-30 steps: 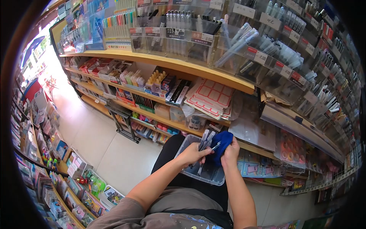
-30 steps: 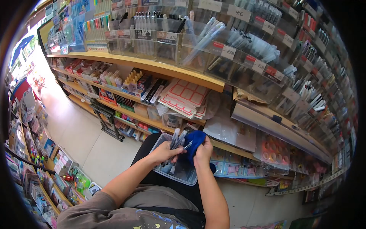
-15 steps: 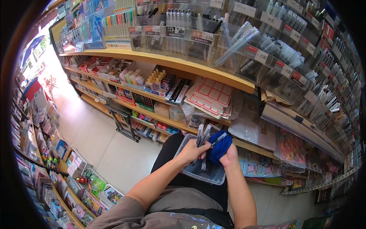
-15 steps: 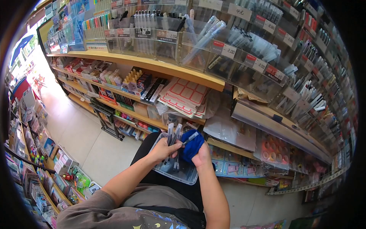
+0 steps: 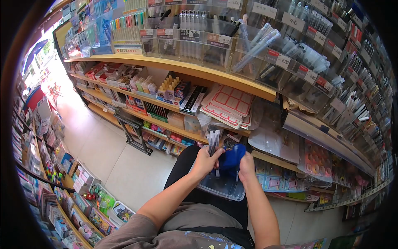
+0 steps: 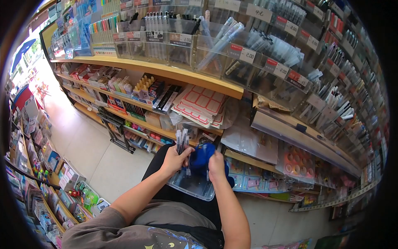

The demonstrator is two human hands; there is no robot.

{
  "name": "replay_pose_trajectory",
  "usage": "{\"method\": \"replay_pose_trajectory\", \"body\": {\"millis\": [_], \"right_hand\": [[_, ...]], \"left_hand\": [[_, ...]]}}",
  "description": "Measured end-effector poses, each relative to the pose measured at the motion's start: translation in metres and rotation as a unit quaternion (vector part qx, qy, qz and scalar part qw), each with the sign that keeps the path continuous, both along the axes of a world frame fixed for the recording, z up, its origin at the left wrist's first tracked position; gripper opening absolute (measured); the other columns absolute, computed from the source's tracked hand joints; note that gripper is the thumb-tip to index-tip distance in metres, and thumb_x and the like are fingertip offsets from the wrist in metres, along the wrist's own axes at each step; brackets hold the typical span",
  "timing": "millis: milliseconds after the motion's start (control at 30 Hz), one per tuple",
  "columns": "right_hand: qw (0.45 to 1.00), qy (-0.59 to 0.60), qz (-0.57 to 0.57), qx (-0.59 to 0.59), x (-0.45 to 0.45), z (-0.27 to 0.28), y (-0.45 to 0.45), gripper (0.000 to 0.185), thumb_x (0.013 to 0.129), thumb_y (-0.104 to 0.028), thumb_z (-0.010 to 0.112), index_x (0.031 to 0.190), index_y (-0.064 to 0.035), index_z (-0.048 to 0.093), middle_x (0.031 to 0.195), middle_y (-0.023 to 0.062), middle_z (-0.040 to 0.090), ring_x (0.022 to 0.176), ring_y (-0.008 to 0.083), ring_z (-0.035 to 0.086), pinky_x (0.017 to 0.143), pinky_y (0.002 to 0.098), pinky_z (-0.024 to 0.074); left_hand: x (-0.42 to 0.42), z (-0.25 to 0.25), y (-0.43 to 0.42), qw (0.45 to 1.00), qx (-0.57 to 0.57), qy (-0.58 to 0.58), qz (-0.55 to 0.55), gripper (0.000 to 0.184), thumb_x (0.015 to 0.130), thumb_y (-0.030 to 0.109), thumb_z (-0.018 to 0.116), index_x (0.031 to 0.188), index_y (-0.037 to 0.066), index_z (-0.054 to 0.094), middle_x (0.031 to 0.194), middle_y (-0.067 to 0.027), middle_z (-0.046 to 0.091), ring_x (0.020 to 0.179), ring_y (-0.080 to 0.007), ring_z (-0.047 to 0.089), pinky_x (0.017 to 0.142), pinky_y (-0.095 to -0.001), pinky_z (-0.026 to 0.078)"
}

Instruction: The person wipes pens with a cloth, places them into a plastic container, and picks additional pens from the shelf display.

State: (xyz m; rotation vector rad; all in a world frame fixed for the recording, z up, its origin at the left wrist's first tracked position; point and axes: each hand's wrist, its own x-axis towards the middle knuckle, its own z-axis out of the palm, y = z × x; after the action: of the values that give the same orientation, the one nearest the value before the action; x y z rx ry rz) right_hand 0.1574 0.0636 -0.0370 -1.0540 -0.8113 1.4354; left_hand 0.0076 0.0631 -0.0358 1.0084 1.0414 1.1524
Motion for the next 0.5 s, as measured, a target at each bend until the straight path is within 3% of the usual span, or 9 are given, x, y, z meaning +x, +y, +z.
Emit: {"method": "replay_pose_trajectory", "body": {"millis": [33,133,233,433,500], "right_hand": [[0.997,-0.067,0.026,-0.023,-0.001,-0.009,0.002,0.020,0.089,-0.018,0.048,0.092,-0.0037,0.061,0.080,0.0041,0.063,0.068,0.0119,0.059,0.063,0.0243,0.0473],[0.987,-0.072,0.144,0.000,-0.010,0.006,-0.006,0.023,0.090,-0.014,0.047,0.103,-0.0011,0.060,0.078,0.0037,0.062,0.067,0.0107,0.059,0.061,0.0214,0.0461],[0.984,-0.077,0.159,0.007,-0.013,0.016,-0.011,0.023,0.090,-0.014,0.047,0.106,-0.0014,0.059,0.081,0.0024,0.061,0.070,0.0091,0.057,0.064,0.0209,0.0456],[0.977,-0.130,0.165,0.031,-0.013,-0.004,-0.007,0.020,0.088,-0.011,0.049,0.103,-0.0015,0.059,0.088,-0.0002,0.061,0.077,0.0067,0.055,0.070,0.0199,0.0442],[0.979,-0.131,0.155,0.030,-0.014,0.000,-0.008,0.019,0.089,-0.009,0.048,0.102,-0.0011,0.059,0.087,-0.0006,0.060,0.076,0.0067,0.054,0.070,0.0198,0.0437]], "left_hand": [[0.002,0.002,-0.002,1.000,0.013,0.006,-0.002,0.016,0.085,0.015,0.058,0.087,-0.001,0.059,0.054,0.0000,0.051,0.043,-0.0066,0.047,0.039,-0.0209,0.035],[0.003,0.015,-0.010,0.999,0.034,0.019,-0.001,0.016,0.084,0.015,0.060,0.088,0.000,0.059,0.052,0.0014,0.048,0.043,-0.0053,0.043,0.041,-0.0202,0.033],[0.001,0.006,-0.007,0.999,0.027,0.042,-0.002,0.013,0.083,0.013,0.061,0.087,0.000,0.059,0.055,0.0003,0.050,0.043,-0.0060,0.044,0.040,-0.0214,0.034],[-0.003,0.003,-0.002,0.994,0.039,-0.028,0.094,0.012,0.085,0.013,0.057,0.084,0.001,0.061,0.054,0.0011,0.050,0.042,-0.0053,0.042,0.039,-0.0211,0.032],[-0.012,0.008,0.001,0.991,0.037,0.005,0.126,0.015,0.086,0.015,0.057,0.086,0.001,0.061,0.052,0.0018,0.049,0.042,-0.0046,0.042,0.040,-0.0203,0.032]]}}
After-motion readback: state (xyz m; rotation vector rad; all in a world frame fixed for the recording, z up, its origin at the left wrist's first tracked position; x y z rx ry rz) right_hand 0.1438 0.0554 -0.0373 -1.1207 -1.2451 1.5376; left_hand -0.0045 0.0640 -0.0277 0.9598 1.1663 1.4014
